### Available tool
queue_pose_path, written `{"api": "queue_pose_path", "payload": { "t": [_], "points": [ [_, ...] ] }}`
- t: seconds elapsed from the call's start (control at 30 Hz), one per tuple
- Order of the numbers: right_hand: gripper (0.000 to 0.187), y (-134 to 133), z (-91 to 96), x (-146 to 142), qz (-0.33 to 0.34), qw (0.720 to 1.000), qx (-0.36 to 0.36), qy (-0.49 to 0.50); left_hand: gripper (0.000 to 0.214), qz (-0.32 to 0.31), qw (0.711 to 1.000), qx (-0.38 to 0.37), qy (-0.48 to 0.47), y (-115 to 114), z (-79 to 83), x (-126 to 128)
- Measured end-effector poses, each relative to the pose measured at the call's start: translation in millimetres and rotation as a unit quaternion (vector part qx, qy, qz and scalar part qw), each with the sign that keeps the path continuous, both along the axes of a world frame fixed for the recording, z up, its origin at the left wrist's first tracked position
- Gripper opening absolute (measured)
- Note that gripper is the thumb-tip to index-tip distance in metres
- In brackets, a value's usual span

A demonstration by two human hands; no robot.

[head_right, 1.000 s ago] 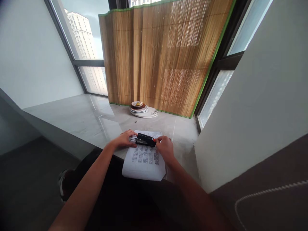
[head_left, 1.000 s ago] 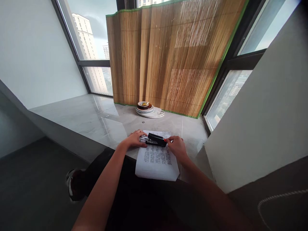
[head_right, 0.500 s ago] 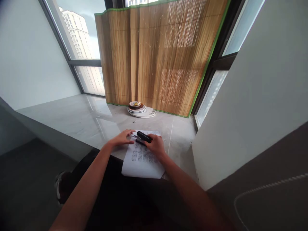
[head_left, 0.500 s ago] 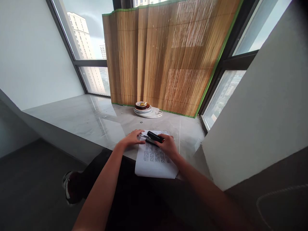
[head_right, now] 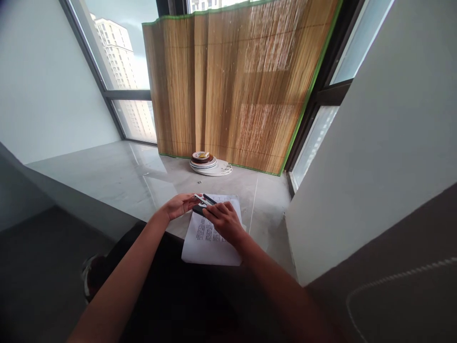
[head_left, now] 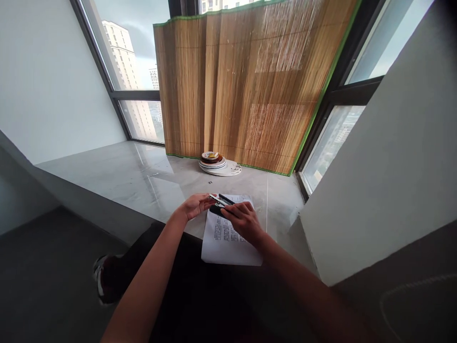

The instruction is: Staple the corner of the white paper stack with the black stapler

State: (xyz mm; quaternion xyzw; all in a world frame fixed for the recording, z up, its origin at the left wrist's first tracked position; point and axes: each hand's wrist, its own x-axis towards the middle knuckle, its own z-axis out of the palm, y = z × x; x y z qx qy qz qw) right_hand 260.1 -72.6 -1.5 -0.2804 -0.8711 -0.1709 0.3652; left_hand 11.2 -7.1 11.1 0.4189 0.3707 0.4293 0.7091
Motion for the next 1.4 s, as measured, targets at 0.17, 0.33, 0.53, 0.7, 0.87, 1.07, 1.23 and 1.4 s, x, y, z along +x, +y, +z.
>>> {"api": "queue_pose_path", "payload": {
  "t": [0.17, 0.33, 0.53, 0.7, 0.87, 1.07, 1.23, 1.4],
  "points": [
    [0.036, -2.5, -0.8, -0.3, -0.019, 0.998, -0.034, 0.045, 0.016, 0.044, 0.999, -0.003, 0.017, 5.4, -4.7, 0.2],
    [0.018, 1.4, 1.5, -3.9, -0.148, 0.95, -0.159, 0.225, 0.01, 0.197, 0.979, 0.036, 0.034, 8.3, -2.2, -4.1],
    [0.021, 8.6, -2.1, -3.8, -0.137, 0.915, -0.272, 0.263, 0.046, 0.186, 0.969, 0.128, 0.097, 0.0, 9.9, -1.2],
    [0.036, 3.1, 4.4, -9.7, 0.016, 0.954, -0.159, 0.254, 0.054, 0.003, 0.961, 0.228, 0.159, -17.1, 19.7, 11.0],
    [0.024, -2.1, 4.7, -17.4, 0.147, 0.957, -0.119, 0.221, 0.054, -0.12, 0.946, 0.254, 0.159, -26.0, 21.2, 17.2],
    [0.013, -2.9, 6.0, -20.2, 0.139, 0.952, -0.126, 0.243, 0.051, -0.136, 0.944, 0.26, 0.148, -25.0, 16.5, 20.1],
    [0.014, 13.1, 13.6, -1.8, 0.026, 0.944, -0.158, 0.29, 0.053, -0.06, 0.937, 0.295, 0.179, -7.3, 12.2, 13.9],
    [0.017, 57.7, 22.3, 41.0, -0.32, 0.87, -0.274, 0.256, 0.027, 0.188, 0.816, 0.33, 0.436, 40.0, -3.7, -0.9]
  ]
}}
